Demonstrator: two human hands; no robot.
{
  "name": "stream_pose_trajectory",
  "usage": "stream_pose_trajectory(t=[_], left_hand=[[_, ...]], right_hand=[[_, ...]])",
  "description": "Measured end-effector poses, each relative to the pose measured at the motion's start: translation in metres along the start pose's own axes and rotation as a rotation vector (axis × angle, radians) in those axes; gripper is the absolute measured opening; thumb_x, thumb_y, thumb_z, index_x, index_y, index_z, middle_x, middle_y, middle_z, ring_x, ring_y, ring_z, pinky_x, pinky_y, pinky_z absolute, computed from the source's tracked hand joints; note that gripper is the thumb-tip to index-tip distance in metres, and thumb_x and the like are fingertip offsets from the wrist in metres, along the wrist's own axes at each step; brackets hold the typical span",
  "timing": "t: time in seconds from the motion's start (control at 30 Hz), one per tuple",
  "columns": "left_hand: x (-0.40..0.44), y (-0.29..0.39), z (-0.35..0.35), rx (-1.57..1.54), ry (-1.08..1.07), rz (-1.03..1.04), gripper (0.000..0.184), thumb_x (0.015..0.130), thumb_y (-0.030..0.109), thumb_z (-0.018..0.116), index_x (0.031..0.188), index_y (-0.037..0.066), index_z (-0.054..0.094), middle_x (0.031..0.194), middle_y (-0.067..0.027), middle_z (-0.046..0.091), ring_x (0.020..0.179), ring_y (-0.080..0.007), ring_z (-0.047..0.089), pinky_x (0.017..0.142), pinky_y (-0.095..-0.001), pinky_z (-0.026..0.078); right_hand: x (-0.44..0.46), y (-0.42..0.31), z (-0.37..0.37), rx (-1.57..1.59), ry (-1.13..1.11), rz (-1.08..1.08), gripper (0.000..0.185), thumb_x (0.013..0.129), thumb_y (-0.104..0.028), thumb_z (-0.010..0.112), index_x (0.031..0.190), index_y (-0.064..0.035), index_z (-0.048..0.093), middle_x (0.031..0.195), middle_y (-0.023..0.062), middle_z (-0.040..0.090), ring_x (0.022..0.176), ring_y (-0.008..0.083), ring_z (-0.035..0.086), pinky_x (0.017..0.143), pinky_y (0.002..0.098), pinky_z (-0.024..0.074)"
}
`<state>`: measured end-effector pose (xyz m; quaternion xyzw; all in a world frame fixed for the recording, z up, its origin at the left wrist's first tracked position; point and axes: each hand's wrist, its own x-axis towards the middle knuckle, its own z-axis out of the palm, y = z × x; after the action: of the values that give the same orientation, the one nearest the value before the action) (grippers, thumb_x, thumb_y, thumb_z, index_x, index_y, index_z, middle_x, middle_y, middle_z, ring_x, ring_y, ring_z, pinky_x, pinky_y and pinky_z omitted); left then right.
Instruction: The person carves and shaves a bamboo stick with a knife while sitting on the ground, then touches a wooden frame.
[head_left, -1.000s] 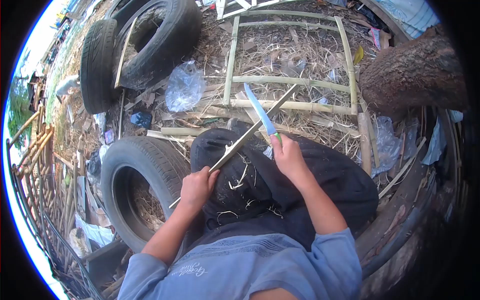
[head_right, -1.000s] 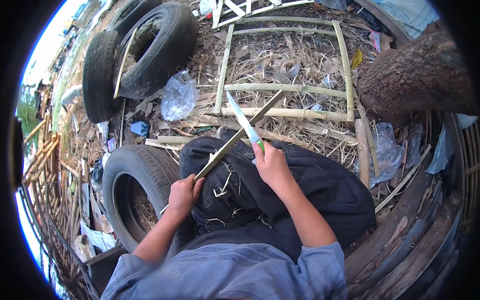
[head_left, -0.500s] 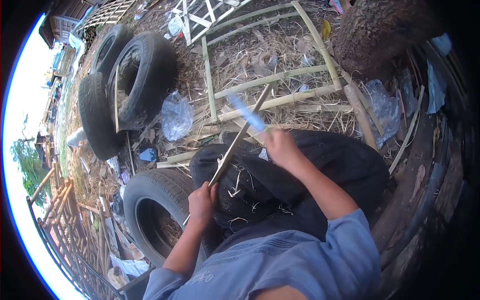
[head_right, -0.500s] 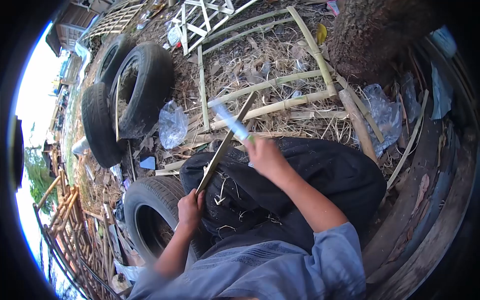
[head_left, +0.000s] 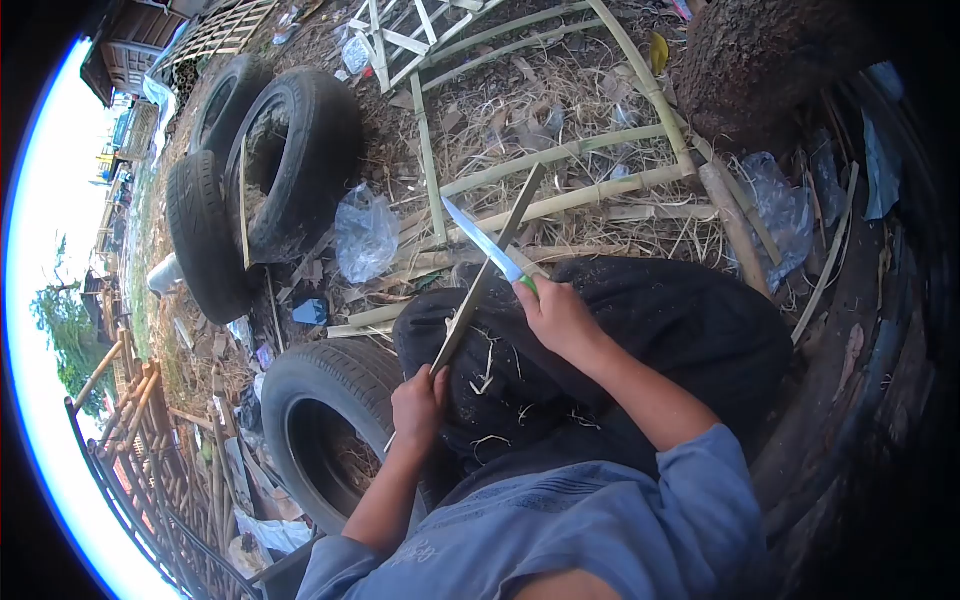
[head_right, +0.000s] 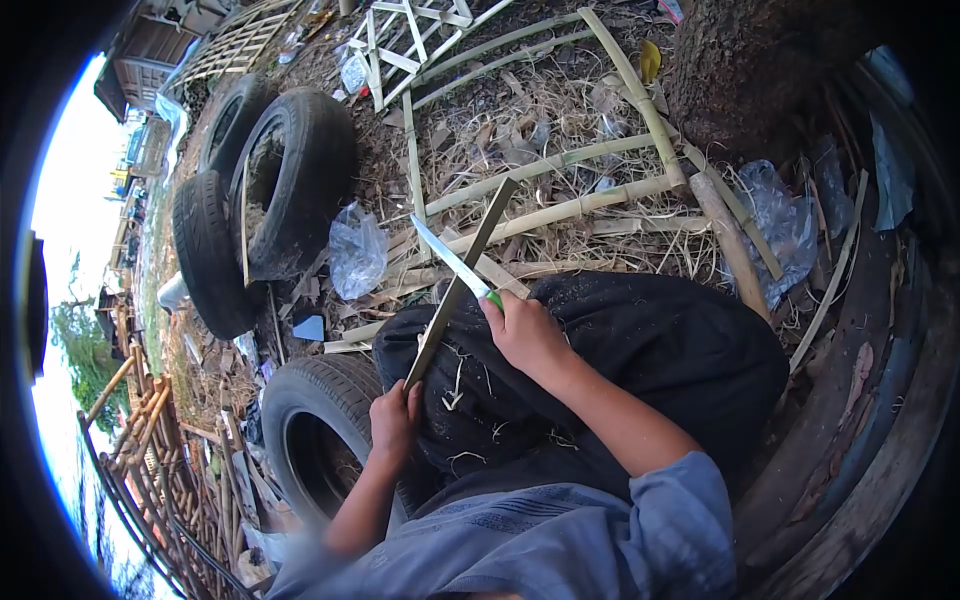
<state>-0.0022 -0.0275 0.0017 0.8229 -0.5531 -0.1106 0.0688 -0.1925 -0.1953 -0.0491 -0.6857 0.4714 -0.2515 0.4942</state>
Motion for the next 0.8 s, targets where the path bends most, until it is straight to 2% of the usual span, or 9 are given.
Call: stream_pose_trajectory(t=[0.1, 0.13, 0.17, 0.27, 0.47, 0.57, 0.63, 0.73, 0.8], left_hand=[[0.0, 0.001, -0.004, 0.008, -0.018, 0.008, 0.03, 0.092, 0.029, 0.058, 0.077, 0.004, 0.055, 0.062, -0.0198, 0.059, 0.06, -0.0396, 0.061, 0.055, -0.0483, 0.047], [0.001, 0.002, -0.004, -0.002, -0.021, 0.011, 0.029, 0.092, 0.03, 0.058, 0.077, 0.004, 0.056, 0.062, -0.0199, 0.059, 0.06, -0.0398, 0.06, 0.055, -0.0484, 0.047], [0.001, 0.003, -0.004, -0.001, -0.021, 0.012, 0.029, 0.092, 0.03, 0.058, 0.077, 0.004, 0.056, 0.062, -0.0199, 0.059, 0.06, -0.0398, 0.06, 0.055, -0.0484, 0.047], [-0.002, 0.002, -0.006, 0.046, -0.032, -0.002, 0.029, 0.092, 0.029, 0.058, 0.078, 0.004, 0.056, 0.062, -0.0197, 0.059, 0.06, -0.0398, 0.06, 0.055, -0.0486, 0.047], [0.001, 0.0, -0.002, 0.02, -0.029, 0.015, 0.03, 0.092, 0.03, 0.058, 0.078, 0.004, 0.056, 0.062, -0.0201, 0.058, 0.06, -0.0398, 0.06, 0.055, -0.0486, 0.046], [0.0, 0.003, -0.004, 0.019, -0.034, -0.013, 0.03, 0.092, 0.03, 0.058, 0.078, 0.004, 0.056, 0.062, -0.0203, 0.058, 0.061, -0.0403, 0.06, 0.056, -0.0488, 0.046], [0.0, 0.005, -0.005, 0.034, -0.038, -0.026, 0.029, 0.093, 0.03, 0.057, 0.079, 0.004, 0.056, 0.063, -0.0205, 0.058, 0.061, -0.0411, 0.06, 0.056, -0.0492, 0.045], [-0.004, 0.001, -0.002, 0.014, -0.046, -0.04, 0.029, 0.093, 0.029, 0.056, 0.079, 0.004, 0.057, 0.064, -0.0209, 0.058, 0.062, -0.0417, 0.059, 0.056, -0.0497, 0.045], [0.0, 0.002, 0.001, 0.011, -0.059, -0.022, 0.028, 0.093, 0.029, 0.056, 0.08, 0.004, 0.057, 0.064, -0.021, 0.059, 0.062, -0.0416, 0.06, 0.056, -0.0495, 0.045]], right_hand=[[0.019, -0.006, -0.028, 0.061, -0.012, 0.004, 0.038, 0.096, -0.032, 0.048, 0.086, 0.0018, 0.061, 0.07, 0.0252, 0.061, 0.068, 0.0423, 0.063, 0.058, 0.0491, 0.0481], [0.028, -0.01, -0.041, 0.1, 0.044, 0.104, 0.039, 0.097, -0.032, 0.048, 0.083, 0.002, 0.061, 0.067, 0.0246, 0.06, 0.064, 0.0412, 0.062, 0.055, 0.0471, 0.0474], [0.038, -0.002, -0.049, 0.11, 0.072, 0.07, 0.038, 0.097, -0.032, 0.048, 0.084, 0.0019, 0.06, 0.068, 0.025, 0.061, 0.067, 0.0421, 0.062, 0.057, 0.0489, 0.0477], [0.016, 0.005, -0.021, -0.084, 0.049, 0.062, 0.036, 0.096, -0.031, 0.049, 0.087, 0.0019, 0.06, 0.069, 0.0256, 0.061, 0.073, 0.0439, 0.063, 0.063, 0.0527, 0.0473], [0.025, 0.009, -0.034, 0.09, -0.037, 0.045, 0.038, 0.097, -0.032, 0.048, 0.088, 0.0024, 0.062, 0.067, 0.0236, 0.061, 0.068, 0.0416, 0.062, 0.059, 0.0487, 0.0469], [0.037, 0.007, -0.05, 0.116, 0.064, 0.094, 0.038, 0.097, -0.032, 0.048, 0.088, 0.0021, 0.062, 0.066, 0.0229, 0.061, 0.065, 0.0407, 0.062, 0.058, 0.0476, 0.0462], [0.026, 0.012, -0.027, -0.048, 0.057, -0.028, 0.04, 0.097, -0.034, 0.048, 0.087, 0.0014, 0.062, 0.065, 0.0214, 0.06, 0.062, 0.0389, 0.062, 0.056, 0.046, 0.0466], [0.014, 0.012, -0.03, 0.025, 0.097, -0.004, 0.041, 0.097, -0.035, 0.048, 0.086, 0.0014, 0.062, 0.064, 0.0209, 0.06, 0.061, 0.038, 0.062, 0.056, 0.0446, 0.0474], [0.031, 0.013, -0.046, 0.119, -0.003, 0.073, 0.042, 0.097, -0.036, 0.047, 0.085, 0.0012, 0.063, 0.063, 0.0206, 0.06, 0.061, 0.0376, 0.063, 0.056, 0.044, 0.0483]])
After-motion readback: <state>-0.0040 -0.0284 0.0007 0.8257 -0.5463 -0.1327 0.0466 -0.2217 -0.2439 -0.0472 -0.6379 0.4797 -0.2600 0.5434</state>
